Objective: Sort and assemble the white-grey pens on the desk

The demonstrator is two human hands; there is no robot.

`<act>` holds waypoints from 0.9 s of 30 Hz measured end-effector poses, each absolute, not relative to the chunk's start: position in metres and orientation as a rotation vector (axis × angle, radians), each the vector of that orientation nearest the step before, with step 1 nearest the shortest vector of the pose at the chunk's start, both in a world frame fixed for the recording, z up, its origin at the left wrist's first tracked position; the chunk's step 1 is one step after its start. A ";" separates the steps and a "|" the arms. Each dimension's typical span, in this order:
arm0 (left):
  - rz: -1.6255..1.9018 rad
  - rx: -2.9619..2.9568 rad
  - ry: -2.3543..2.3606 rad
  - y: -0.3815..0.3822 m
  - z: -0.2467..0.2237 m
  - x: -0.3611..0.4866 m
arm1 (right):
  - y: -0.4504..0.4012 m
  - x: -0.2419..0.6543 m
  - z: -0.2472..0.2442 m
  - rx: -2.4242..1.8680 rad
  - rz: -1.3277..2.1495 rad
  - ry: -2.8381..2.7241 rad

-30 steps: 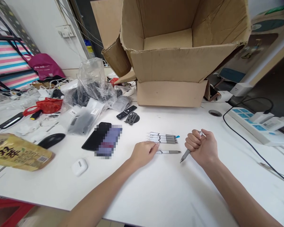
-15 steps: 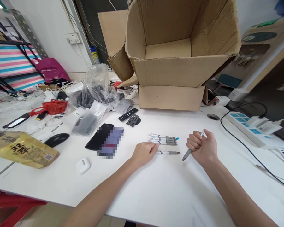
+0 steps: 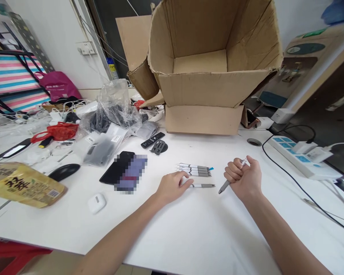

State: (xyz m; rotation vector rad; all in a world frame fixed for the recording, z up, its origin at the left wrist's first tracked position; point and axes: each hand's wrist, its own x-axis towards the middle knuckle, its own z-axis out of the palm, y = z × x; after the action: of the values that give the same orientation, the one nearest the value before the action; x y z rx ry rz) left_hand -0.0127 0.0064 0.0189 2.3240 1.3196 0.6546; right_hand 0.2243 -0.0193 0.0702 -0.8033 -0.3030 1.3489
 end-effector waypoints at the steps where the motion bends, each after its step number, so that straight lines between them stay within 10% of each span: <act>1: 0.669 2.314 1.317 0.007 0.019 -0.013 | -0.019 0.224 0.070 -0.806 1.355 -0.300; 20: 0.915 2.312 1.262 0.013 0.016 -0.016 | -0.019 0.222 0.066 -0.859 1.388 -0.552; 27: 0.960 2.331 1.139 0.007 0.019 -0.014 | -0.024 0.212 0.051 -1.388 0.533 -1.580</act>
State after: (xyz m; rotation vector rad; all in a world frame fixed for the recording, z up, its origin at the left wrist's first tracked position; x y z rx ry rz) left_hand -0.0138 0.0069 0.0189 2.3313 1.1387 0.9605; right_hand 0.2119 -0.0244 0.0514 -1.3877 -1.5797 0.5333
